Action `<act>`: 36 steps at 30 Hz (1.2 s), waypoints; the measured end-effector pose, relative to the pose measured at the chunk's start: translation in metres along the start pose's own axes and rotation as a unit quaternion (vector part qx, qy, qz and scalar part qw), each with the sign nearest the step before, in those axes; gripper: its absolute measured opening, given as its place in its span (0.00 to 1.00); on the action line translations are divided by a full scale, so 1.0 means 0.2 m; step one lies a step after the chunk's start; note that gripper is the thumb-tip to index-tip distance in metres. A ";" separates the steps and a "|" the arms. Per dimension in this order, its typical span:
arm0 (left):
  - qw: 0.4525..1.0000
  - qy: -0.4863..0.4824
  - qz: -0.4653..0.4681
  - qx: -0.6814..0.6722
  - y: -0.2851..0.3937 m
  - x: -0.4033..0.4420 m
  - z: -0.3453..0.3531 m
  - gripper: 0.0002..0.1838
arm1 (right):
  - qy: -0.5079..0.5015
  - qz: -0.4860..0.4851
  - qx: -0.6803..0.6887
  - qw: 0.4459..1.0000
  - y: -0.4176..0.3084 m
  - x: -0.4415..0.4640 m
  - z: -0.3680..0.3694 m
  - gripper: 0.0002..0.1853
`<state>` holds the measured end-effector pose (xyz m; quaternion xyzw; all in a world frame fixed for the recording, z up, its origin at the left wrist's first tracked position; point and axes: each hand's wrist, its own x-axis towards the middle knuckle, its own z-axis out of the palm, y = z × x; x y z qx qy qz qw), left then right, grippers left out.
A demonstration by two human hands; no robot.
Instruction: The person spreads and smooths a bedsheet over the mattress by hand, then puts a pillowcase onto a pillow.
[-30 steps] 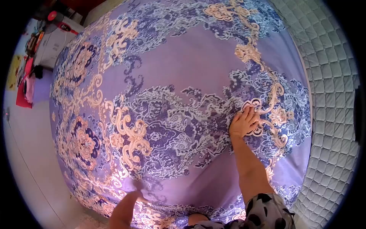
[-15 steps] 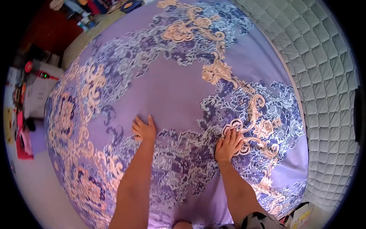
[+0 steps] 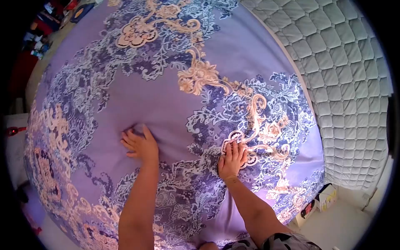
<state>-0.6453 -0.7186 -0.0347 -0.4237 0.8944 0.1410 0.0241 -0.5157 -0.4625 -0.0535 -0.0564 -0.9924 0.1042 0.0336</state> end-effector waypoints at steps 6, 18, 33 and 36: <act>0.976 0.209 0.020 0.055 0.16 0.12 0.29 0.35 | -0.015 -0.004 0.012 1.000 0.03 -0.04 -0.02 0.28; 0.973 0.212 0.053 0.078 0.17 0.12 0.28 0.34 | -0.231 -0.155 0.216 0.936 0.00 0.05 -0.04 0.23; 0.947 0.273 0.058 0.160 0.10 0.16 0.35 0.32 | -0.024 -0.028 -0.012 0.999 0.91 1.34 -0.66 0.35; 0.944 0.246 0.040 0.216 0.10 0.16 0.31 0.30 | 0.043 -0.031 -0.050 0.997 0.82 1.63 -0.38 0.30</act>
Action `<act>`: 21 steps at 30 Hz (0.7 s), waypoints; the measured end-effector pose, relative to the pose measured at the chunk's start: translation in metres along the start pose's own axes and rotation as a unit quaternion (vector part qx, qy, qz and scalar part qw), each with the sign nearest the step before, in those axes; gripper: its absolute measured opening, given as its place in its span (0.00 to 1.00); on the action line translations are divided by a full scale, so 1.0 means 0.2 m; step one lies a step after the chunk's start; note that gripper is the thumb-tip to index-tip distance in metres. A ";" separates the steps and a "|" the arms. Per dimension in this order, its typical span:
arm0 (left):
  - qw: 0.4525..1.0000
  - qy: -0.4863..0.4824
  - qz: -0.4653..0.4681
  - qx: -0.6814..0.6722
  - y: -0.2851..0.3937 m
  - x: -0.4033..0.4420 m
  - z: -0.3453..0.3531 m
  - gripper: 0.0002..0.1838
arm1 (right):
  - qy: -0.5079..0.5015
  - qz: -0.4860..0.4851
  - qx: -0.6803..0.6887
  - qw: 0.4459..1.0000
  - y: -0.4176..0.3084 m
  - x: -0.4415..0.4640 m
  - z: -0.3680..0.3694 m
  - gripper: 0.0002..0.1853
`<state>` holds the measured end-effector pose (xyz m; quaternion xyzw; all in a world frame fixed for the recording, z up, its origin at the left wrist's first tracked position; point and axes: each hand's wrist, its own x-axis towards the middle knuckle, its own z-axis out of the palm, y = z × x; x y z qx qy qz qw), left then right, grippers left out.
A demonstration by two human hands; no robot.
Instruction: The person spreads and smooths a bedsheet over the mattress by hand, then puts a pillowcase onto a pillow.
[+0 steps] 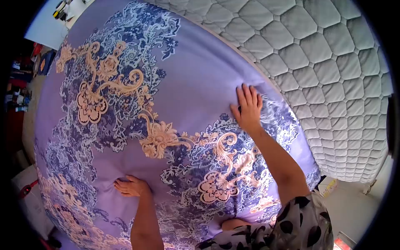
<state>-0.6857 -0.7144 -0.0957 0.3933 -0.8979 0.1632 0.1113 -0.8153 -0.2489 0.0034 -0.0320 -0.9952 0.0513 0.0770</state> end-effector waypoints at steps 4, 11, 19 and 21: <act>0.998 0.011 0.020 -0.055 -0.09 -0.04 -0.01 0.31 | 0.040 0.018 0.002 0.999 0.07 0.09 0.16 0.30; 0.998 0.057 0.021 0.015 -0.02 0.00 0.00 0.28 | 0.017 0.011 0.008 1.000 0.10 0.11 0.16 0.30; 0.996 -0.005 0.085 0.007 -0.13 0.03 0.13 0.28 | -0.097 0.069 0.010 0.993 0.10 0.14 0.11 0.31; 0.980 -0.061 0.179 -0.062 -0.20 0.09 0.09 0.28 | -0.055 0.065 0.044 0.995 0.10 0.12 0.12 0.31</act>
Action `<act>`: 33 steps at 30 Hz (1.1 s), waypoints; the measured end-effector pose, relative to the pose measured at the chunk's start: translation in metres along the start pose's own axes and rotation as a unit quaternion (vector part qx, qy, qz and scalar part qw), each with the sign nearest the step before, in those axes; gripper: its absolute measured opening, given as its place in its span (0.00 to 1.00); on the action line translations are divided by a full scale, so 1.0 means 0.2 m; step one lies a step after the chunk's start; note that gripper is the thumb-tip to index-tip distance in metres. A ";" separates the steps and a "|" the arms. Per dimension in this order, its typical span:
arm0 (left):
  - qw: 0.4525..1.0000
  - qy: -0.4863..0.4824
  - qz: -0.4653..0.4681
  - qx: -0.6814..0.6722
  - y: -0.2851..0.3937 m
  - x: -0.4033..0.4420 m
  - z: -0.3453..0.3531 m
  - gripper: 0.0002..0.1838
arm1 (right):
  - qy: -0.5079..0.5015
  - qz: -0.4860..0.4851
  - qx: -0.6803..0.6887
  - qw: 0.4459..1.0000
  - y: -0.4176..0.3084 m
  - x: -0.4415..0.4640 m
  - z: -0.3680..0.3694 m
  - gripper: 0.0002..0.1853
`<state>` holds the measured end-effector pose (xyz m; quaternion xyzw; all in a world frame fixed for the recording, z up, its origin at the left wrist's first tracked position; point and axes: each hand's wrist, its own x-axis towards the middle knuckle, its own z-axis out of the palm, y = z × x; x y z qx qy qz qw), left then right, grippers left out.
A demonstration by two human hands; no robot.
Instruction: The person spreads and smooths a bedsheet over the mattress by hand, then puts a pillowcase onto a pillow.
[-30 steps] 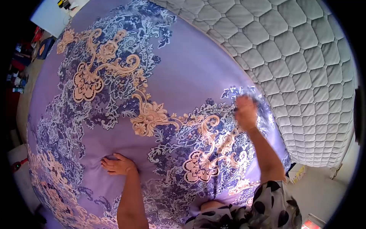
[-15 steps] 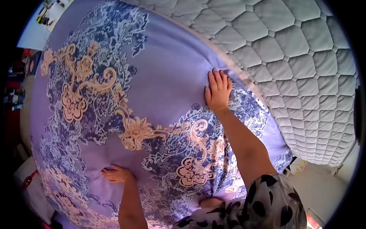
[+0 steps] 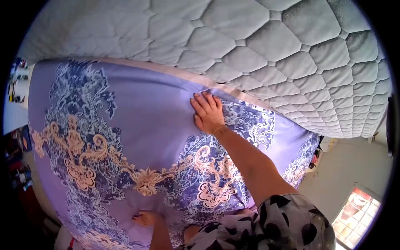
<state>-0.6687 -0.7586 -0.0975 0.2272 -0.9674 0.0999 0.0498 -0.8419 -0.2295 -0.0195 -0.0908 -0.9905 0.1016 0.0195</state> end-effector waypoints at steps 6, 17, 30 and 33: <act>0.919 -0.169 0.231 -0.272 0.31 0.53 -0.58 0.30 | -0.083 0.040 -0.004 0.996 0.00 0.03 -0.04 0.30; 0.964 -0.021 0.200 -0.175 2.08 1.61 -0.40 0.36 | 0.068 -0.032 -0.023 0.997 0.04 0.00 0.09 0.27; 0.947 -0.011 0.242 -0.209 2.06 1.60 -0.40 0.32 | 0.061 -0.049 -0.037 0.996 0.08 -0.04 0.12 0.26; 0.946 -0.010 0.253 -0.204 2.05 1.61 -0.41 0.31 | 0.045 -0.039 -0.039 0.997 0.06 -0.07 0.11 0.26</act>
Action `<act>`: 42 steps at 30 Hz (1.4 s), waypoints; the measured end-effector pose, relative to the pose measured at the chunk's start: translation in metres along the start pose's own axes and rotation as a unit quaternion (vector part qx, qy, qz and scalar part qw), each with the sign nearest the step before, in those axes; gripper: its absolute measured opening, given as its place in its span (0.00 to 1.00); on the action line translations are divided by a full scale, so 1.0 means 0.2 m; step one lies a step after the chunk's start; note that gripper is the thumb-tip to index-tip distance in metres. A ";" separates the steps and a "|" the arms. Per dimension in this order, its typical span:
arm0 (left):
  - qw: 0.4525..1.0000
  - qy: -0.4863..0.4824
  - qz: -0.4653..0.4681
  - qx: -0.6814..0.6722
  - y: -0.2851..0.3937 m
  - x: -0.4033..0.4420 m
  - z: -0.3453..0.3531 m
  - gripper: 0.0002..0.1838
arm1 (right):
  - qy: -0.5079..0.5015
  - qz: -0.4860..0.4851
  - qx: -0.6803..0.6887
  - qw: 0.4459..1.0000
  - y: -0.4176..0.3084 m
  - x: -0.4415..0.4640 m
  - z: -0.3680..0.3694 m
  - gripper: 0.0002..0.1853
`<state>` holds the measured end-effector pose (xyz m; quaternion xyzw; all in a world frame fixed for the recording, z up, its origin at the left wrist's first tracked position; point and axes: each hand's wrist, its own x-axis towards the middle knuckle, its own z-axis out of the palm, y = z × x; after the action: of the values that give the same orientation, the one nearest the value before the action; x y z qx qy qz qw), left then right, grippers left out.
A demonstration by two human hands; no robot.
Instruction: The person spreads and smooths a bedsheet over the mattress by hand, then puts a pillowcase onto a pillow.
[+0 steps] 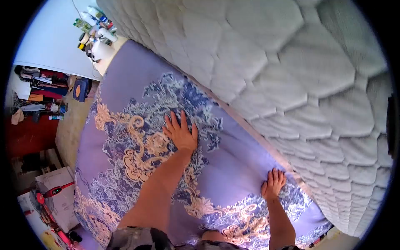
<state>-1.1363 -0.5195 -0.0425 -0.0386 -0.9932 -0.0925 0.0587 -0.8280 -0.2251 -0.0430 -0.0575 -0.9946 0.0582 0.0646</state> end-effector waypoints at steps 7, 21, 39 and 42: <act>0.999 -0.041 -0.023 -0.016 0.00 0.03 -0.03 0.32 | -0.083 0.107 0.037 0.990 -0.22 0.17 -0.28 0.24; 0.997 -0.039 -0.020 -0.062 -0.02 0.04 0.01 0.32 | -0.127 -0.057 0.127 0.982 -0.93 1.68 0.10 0.31; 0.876 -0.206 0.432 -0.048 -0.77 1.38 -0.37 0.32 | -0.085 -0.095 -0.020 0.992 -0.88 1.58 0.35 0.31; 0.890 -0.095 0.437 -0.087 -0.85 1.69 -0.16 0.34 | -0.071 -0.098 -0.012 0.993 -0.87 1.58 0.37 0.30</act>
<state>-1.4822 -0.6702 0.0010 -0.4824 -0.8648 -0.1396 -0.0047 -1.1685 -0.3662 -0.0566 0.0442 -0.9981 0.0435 -0.0018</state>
